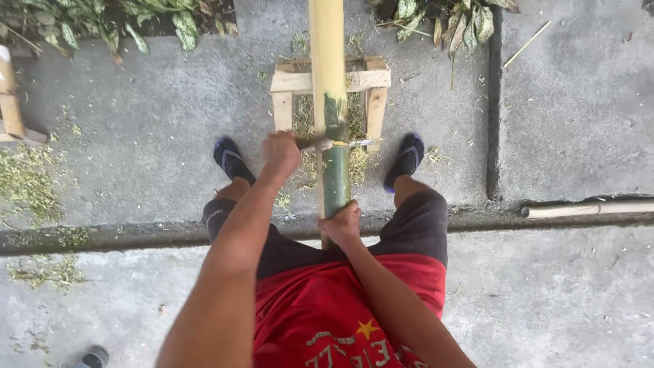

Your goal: Shaving the outer layer of a bamboo stalk using a curved knife while it is resting on a wooden stand.

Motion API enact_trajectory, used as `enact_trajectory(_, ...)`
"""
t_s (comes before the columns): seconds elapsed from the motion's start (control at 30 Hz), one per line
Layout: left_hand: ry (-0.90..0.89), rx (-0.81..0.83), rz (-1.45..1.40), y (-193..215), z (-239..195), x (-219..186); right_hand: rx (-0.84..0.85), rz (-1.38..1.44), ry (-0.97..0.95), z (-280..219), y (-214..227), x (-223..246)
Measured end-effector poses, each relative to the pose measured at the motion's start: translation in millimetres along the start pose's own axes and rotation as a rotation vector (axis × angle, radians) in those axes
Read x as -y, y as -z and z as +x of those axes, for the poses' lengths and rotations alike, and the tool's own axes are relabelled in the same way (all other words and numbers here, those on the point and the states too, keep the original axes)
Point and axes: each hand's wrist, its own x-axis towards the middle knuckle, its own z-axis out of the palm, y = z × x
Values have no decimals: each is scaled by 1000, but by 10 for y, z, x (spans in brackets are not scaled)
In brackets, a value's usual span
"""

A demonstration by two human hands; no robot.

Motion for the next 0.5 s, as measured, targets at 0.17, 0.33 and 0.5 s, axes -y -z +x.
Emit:
enact_trajectory(0.17, 97, -294, -62, -435, 40, 30, 4, 11, 52, 156, -93, -241)
enact_trajectory(0.33, 580, -319, -174, -810, -163, 404, 31, 9, 37, 103, -29, -176)
enact_trajectory(0.5, 458, -560, -1071, -263, -982, 153, 47, 6, 59, 253, -23, -187)
